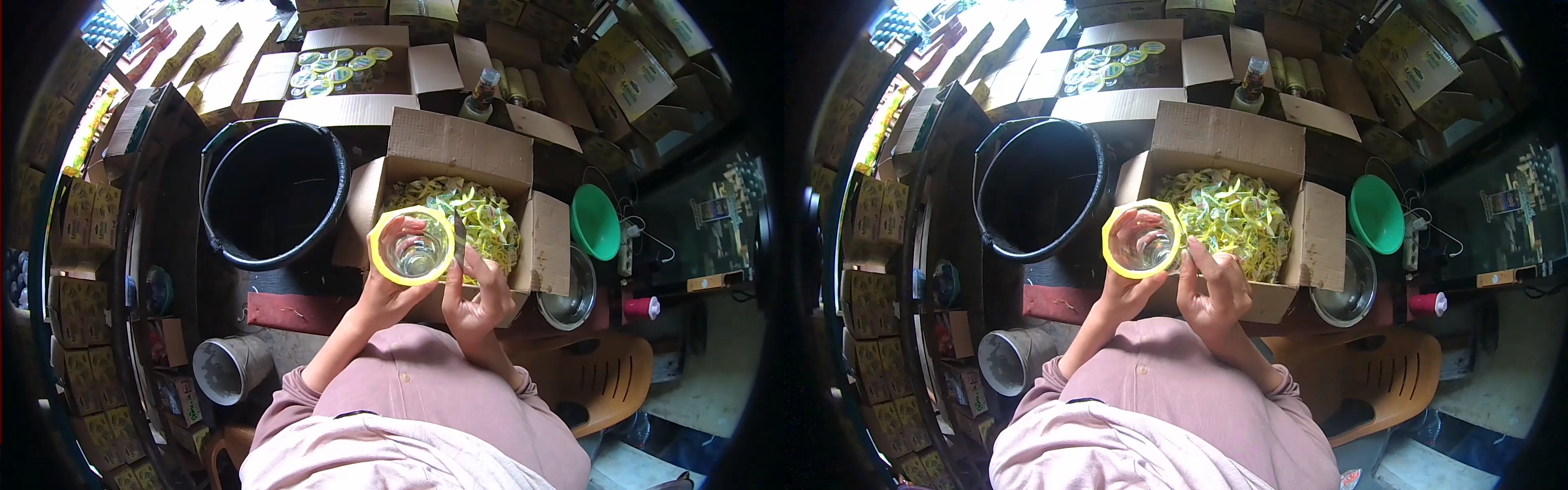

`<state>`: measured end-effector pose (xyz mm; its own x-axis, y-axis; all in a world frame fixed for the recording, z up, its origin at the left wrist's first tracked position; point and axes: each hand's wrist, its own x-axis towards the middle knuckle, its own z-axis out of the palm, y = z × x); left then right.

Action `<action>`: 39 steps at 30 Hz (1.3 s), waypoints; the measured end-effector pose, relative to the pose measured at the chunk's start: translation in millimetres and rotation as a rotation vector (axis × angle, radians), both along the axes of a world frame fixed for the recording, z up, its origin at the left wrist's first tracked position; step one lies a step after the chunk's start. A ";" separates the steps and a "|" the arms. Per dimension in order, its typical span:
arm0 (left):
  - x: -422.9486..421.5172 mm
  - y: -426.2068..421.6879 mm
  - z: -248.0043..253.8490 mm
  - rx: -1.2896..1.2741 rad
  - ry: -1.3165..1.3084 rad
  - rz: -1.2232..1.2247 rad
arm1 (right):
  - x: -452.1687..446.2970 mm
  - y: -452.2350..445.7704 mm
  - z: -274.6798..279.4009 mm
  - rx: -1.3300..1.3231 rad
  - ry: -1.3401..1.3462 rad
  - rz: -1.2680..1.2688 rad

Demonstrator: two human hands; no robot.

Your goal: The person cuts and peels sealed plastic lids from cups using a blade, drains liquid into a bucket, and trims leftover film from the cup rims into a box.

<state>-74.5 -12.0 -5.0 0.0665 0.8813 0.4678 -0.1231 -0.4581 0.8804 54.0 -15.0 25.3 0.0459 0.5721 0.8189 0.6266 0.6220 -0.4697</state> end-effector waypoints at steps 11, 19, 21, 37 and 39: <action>-5.0 1.6 -0.4 0.053 0.202 0.076 | 1.3 5.6 12.2 -0.031 -0.084 -0.028; -6.6 0.4 -3.6 -0.015 0.138 -0.023 | 5.5 13.1 9.7 -0.119 0.067 0.072; -8.1 2.0 -3.8 -0.034 0.096 -0.036 | 6.6 9.5 7.6 -0.118 0.046 0.061; -18.3 5.2 -0.9 -0.073 0.160 -0.085 | 5.0 9.3 11.8 -0.124 -0.017 0.053; -18.3 4.6 0.3 -0.063 0.197 -0.078 | 5.7 9.4 14.1 -0.138 -0.058 0.038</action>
<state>-92.8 -7.4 -4.7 0.2204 0.8970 0.3833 0.0209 -0.3972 0.9175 59.8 -5.6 39.3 -0.0227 0.6799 0.7330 0.6323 0.5777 -0.5162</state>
